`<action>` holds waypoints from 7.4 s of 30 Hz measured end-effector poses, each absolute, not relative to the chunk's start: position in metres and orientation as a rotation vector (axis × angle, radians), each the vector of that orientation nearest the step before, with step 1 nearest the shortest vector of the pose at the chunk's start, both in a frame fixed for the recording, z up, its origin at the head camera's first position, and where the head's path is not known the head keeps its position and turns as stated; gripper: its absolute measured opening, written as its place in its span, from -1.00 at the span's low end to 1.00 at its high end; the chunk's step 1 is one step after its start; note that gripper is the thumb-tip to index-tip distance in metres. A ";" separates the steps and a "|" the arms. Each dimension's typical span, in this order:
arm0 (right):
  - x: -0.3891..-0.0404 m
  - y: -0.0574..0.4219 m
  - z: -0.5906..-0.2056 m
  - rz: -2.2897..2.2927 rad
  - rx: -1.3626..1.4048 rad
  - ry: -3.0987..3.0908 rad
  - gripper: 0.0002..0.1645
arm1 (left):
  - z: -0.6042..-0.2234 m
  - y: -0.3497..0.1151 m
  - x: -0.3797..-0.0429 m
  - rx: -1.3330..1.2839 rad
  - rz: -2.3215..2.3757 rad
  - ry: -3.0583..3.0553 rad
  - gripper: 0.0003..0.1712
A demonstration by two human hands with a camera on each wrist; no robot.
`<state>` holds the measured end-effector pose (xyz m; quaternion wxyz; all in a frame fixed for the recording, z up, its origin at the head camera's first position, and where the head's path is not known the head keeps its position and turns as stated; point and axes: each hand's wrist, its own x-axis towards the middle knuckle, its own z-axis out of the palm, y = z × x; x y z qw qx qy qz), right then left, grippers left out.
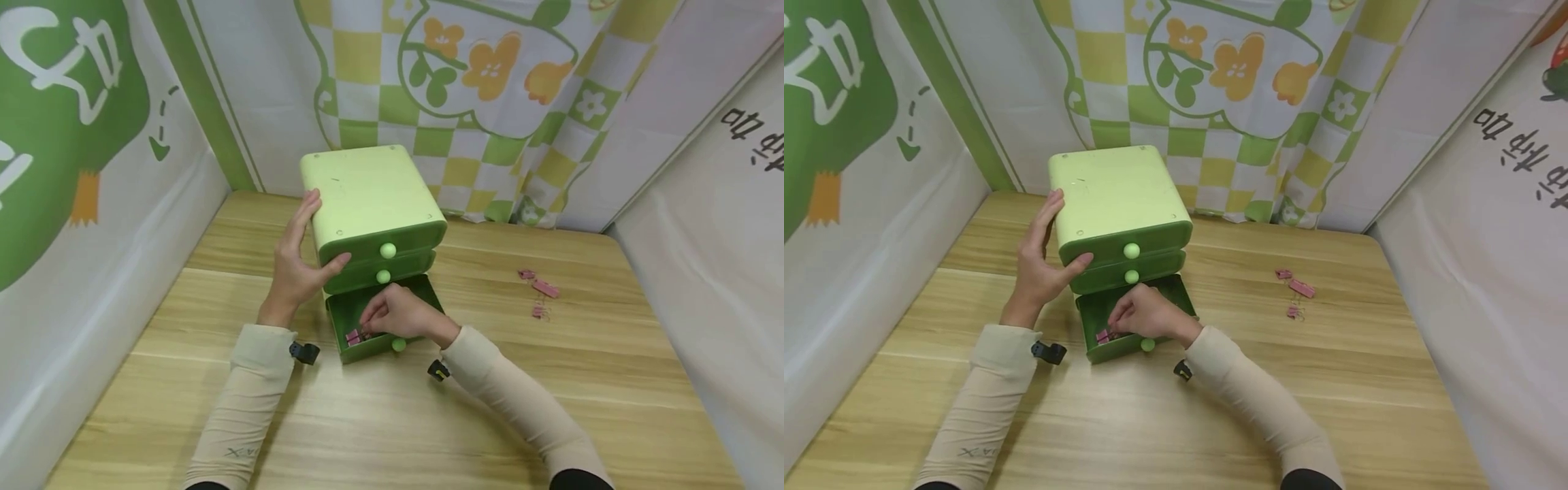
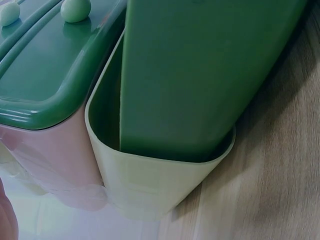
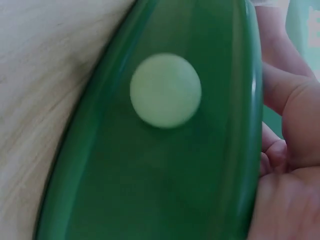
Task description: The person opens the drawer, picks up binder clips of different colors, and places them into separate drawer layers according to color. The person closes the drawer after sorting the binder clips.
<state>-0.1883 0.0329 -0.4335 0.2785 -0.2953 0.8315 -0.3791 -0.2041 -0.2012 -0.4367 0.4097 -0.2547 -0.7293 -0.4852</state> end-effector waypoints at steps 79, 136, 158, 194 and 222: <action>-0.235 0.284 -0.444 -0.906 -0.044 2.635 -0.52 | -0.439 -0.199 -0.204 -0.610 -1.239 -1.828 0.12; -0.188 0.022 -0.438 -0.775 -0.789 2.446 -0.77 | -0.440 -0.200 -0.205 -0.608 -1.225 -1.829 0.12; -0.201 0.100 -0.410 -1.063 -0.681 2.505 -0.70 | -0.440 -0.198 -0.205 -0.598 -1.240 -1.830 0.13; -0.259 0.263 -0.442 -1.133 0.427 3.217 -0.61 | -0.442 -0.198 -0.206 -0.614 -1.215 -1.815 0.14; -0.274 0.258 -0.454 -1.219 0.182 2.788 -0.63 | -0.439 -0.198 -0.203 -0.609 -1.215 -1.820 0.15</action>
